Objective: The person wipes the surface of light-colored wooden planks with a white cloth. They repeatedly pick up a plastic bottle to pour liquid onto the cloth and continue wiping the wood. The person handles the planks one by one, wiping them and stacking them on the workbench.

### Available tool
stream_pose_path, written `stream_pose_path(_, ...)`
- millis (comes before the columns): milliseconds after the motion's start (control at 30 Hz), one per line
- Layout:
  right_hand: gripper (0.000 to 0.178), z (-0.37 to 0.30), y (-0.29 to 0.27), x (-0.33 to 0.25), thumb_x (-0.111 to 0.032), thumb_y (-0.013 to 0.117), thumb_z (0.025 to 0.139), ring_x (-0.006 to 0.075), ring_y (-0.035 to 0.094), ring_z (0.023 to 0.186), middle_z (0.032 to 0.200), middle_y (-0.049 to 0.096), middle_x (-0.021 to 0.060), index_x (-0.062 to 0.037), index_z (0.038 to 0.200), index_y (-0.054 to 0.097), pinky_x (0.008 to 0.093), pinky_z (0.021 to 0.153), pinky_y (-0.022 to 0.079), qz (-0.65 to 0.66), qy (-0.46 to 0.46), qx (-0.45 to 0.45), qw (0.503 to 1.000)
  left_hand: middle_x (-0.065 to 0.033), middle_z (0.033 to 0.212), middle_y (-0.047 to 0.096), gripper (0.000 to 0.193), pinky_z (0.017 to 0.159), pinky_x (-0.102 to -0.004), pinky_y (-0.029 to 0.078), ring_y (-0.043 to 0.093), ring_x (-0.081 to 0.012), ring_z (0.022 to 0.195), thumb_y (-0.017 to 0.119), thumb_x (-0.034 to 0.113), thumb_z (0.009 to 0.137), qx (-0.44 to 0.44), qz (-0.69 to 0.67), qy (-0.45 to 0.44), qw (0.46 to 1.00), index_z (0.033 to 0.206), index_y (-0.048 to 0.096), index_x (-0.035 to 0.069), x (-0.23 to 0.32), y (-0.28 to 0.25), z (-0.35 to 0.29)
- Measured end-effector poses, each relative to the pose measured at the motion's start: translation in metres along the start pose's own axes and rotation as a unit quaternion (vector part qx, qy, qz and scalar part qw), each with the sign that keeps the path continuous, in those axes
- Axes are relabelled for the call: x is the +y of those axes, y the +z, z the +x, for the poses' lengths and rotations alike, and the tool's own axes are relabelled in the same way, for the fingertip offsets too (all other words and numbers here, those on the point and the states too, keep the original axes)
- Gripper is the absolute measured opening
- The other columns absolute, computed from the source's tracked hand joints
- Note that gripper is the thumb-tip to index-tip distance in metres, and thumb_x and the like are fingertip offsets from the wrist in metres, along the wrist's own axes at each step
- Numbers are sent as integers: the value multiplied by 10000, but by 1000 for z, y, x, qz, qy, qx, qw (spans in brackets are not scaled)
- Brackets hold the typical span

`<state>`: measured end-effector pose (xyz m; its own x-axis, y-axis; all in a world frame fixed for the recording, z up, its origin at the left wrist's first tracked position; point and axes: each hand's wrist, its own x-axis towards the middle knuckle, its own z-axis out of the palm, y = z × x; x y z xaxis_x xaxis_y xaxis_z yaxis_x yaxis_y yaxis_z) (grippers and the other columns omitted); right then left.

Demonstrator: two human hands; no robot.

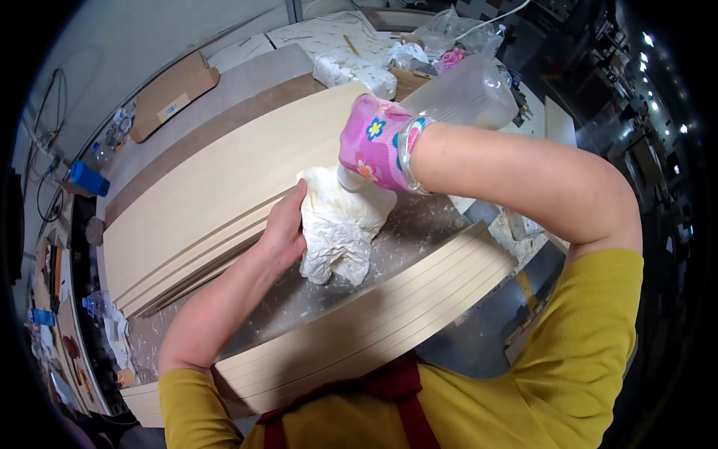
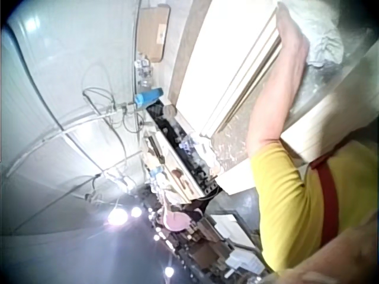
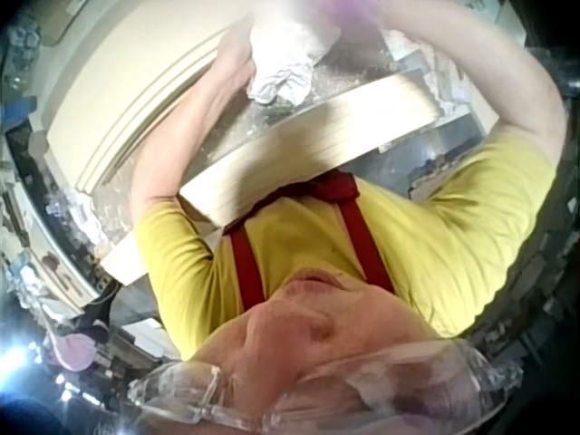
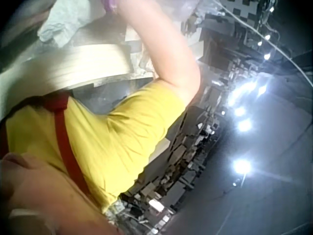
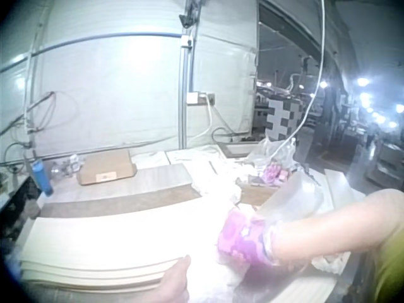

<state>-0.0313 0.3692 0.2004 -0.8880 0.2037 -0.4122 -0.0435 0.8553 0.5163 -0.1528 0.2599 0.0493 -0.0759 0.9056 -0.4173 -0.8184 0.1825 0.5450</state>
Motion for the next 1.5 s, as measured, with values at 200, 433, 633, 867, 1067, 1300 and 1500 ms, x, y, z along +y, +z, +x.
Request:
stream_pose_path(200,176,-1,13,6,-200,725,638,303,655,719,743,666,97,-86,765,681,385,710,527,11,-2,31,999,-212,1313,515,474,1034,-462,427,529,-338,1201,335,305,1032,18,-6,-16,1000,1327,397,-60,-1,4,-2)
stream_pose_path(433,165,-5,10,9,-199,729,633,309,656,726,710,659,113,-82,740,685,382,709,529,15,25,23,999,-213,1324,503,481,1035,-467,423,526,-340,1202,312,312,1034,21,2,-26,999,1334,389,-56,0,0,-1)
stream_pose_path(633,201,-2,10,6,-232,743,643,329,653,729,717,658,119,-71,743,676,393,703,530,10,5,18,1000,-226,1261,534,454,976,-468,470,566,-348,1140,307,277,1026,16,4,-15,1000,1303,407,-70,-1,1,-3)
stream_pose_path(867,239,-4,12,11,-245,754,646,325,646,770,737,660,115,-72,787,669,396,725,529,36,24,63,997,-200,1308,515,475,1034,-455,425,529,-326,1197,303,314,1033,17,17,-24,999,1336,391,-41,-3,-4,5)
stream_pose_path(1067,248,5,20,8,-253,755,634,317,644,781,754,664,105,-83,791,665,396,757,522,17,15,67,997,-199,1301,522,457,1026,-449,430,537,-319,1187,312,293,1028,20,24,-20,999,1326,400,-42,-5,-1,3)
stream_pose_path(1300,233,1,21,2,-253,750,625,317,637,757,730,652,96,-100,776,659,401,727,513,29,14,49,998,-197,1278,539,444,1026,-437,429,544,-309,1177,338,281,1022,22,39,-14,999,1309,416,-47,-6,2,0)
stream_pose_path(1500,346,-18,52,-4,-315,736,697,326,632,750,712,638,109,-89,933,623,426,699,498,127,40,80,988,-201,1243,555,421,995,-426,451,564,-308,1137,357,269,1014,62,54,7,997,1267,454,-54,-1,2,0)
